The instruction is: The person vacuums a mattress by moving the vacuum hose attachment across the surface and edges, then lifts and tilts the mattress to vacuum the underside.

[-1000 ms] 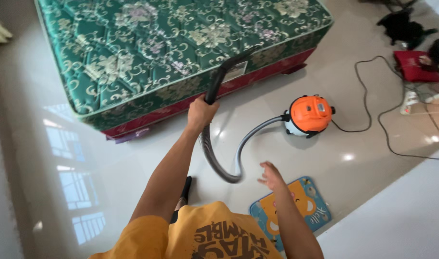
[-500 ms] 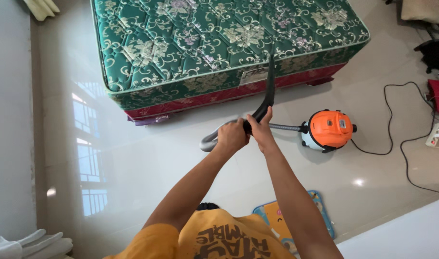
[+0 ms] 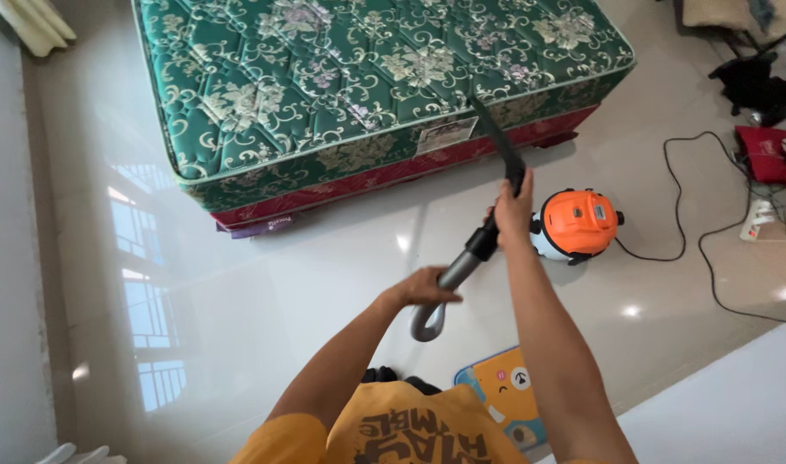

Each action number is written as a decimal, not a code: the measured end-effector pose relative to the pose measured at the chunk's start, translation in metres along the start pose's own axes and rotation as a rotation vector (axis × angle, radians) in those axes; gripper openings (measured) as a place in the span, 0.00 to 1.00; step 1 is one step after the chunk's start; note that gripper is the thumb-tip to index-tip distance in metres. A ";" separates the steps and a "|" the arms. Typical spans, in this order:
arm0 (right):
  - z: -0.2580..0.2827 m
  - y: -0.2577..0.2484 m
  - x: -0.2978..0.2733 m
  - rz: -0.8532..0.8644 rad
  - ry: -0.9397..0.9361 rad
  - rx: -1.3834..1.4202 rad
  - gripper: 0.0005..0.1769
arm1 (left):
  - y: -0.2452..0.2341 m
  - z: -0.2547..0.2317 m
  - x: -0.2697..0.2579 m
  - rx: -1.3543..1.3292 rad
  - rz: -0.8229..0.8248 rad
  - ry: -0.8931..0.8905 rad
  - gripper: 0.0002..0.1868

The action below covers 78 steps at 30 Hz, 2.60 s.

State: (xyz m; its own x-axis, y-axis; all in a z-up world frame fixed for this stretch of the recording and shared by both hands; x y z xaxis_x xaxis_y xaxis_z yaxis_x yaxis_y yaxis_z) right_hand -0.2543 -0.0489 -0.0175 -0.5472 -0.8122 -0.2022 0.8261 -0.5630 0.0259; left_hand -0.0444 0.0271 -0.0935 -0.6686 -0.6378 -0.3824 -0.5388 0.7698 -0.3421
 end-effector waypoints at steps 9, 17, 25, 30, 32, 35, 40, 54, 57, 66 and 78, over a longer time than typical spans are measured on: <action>0.012 -0.098 0.035 -0.049 0.120 -0.032 0.37 | 0.008 0.087 -0.009 0.471 0.145 0.004 0.31; -0.042 -0.124 0.133 0.007 0.141 0.035 0.22 | -0.010 0.113 0.049 0.507 -0.081 -0.038 0.23; -0.025 -0.139 0.246 0.104 0.141 -0.022 0.20 | 0.005 0.088 0.071 0.425 -0.202 -0.213 0.28; 0.007 -0.176 0.252 0.217 0.029 -0.080 0.26 | 0.011 0.035 0.072 0.242 -0.263 -0.310 0.28; 0.011 -0.214 0.245 0.170 0.107 -0.174 0.24 | 0.009 0.005 0.081 0.246 -0.247 -0.294 0.28; 0.020 -0.268 0.239 0.197 0.127 -0.216 0.22 | 0.025 -0.028 0.106 0.292 -0.201 -0.211 0.29; 0.013 -0.318 0.258 0.067 0.159 -0.080 0.27 | 0.040 -0.051 0.141 0.467 -0.230 0.151 0.22; 0.022 -0.367 0.244 0.236 0.303 -0.186 0.38 | 0.051 -0.109 0.210 0.517 -0.120 0.128 0.24; 0.028 -0.384 0.252 0.155 0.312 -0.177 0.36 | 0.041 -0.106 0.231 0.530 -0.117 0.145 0.24; 0.050 -0.411 0.296 0.173 0.375 -0.217 0.40 | 0.003 -0.136 0.349 0.691 -0.219 0.364 0.19; 0.066 -0.406 0.370 0.349 0.413 -0.390 0.41 | -0.029 -0.144 0.374 0.575 -0.245 0.036 0.24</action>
State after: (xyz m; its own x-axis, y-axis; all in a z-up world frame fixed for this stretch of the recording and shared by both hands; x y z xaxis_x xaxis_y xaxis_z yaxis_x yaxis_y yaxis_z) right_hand -0.8015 -0.1311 -0.0384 -0.2060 -0.7676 -0.6069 0.9762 -0.1179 -0.1823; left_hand -0.3527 -0.2300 -0.1025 -0.5828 -0.7853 -0.2091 -0.3233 0.4601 -0.8269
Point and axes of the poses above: each hand's wrist, its own x-axis towards the middle knuckle, its own y-axis out of the palm, z = x × y, the point moved 6 cm from there along x, towards the middle knuckle, and after that the axes turned 1 degree about x, right-handed, at the moved point
